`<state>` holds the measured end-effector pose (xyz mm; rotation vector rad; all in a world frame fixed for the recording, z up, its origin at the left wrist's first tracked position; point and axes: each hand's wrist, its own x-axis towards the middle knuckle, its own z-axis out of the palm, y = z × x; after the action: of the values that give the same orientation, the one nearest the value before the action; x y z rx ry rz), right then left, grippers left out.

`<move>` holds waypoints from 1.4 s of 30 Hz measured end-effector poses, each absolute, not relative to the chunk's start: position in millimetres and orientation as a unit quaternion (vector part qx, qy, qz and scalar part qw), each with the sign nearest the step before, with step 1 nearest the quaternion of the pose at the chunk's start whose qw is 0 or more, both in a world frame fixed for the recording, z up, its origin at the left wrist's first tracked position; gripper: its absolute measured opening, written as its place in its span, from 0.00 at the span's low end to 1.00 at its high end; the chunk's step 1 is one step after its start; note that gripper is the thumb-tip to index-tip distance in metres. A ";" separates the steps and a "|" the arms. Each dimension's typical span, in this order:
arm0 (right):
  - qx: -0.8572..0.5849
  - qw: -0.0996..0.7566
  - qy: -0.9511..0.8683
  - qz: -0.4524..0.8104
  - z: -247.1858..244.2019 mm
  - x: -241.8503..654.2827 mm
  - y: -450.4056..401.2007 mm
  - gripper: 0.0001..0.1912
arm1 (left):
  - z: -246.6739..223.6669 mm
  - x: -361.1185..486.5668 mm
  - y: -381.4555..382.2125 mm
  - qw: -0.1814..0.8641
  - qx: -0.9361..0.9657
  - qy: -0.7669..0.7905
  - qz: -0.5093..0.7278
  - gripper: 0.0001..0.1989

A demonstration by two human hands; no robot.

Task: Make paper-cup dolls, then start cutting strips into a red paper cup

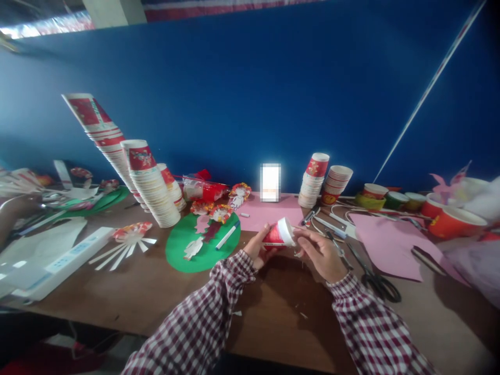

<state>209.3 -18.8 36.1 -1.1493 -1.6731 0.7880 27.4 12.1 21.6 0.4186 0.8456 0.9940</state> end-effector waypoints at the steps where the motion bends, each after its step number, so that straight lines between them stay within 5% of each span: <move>1: -0.461 0.462 -0.688 0.316 35.1 208.5 -19.4 0.16 | 21.6 27.0 12.4 0.777 0.187 0.392 0.455 0.25; 10: -0.466 0.451 -0.725 0.232 29.8 202.2 -20.3 0.08 | 20.5 24.6 14.4 0.797 0.175 0.374 0.440 0.25; 42: -0.484 0.467 -0.707 0.219 28.1 206.3 -17.6 0.10 | 16.8 29.2 10.3 0.755 0.273 0.349 0.483 0.21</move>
<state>206.3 -17.6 28.1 -1.1863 -1.7342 0.5384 29.2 10.3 16.8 0.5957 0.7622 1.0529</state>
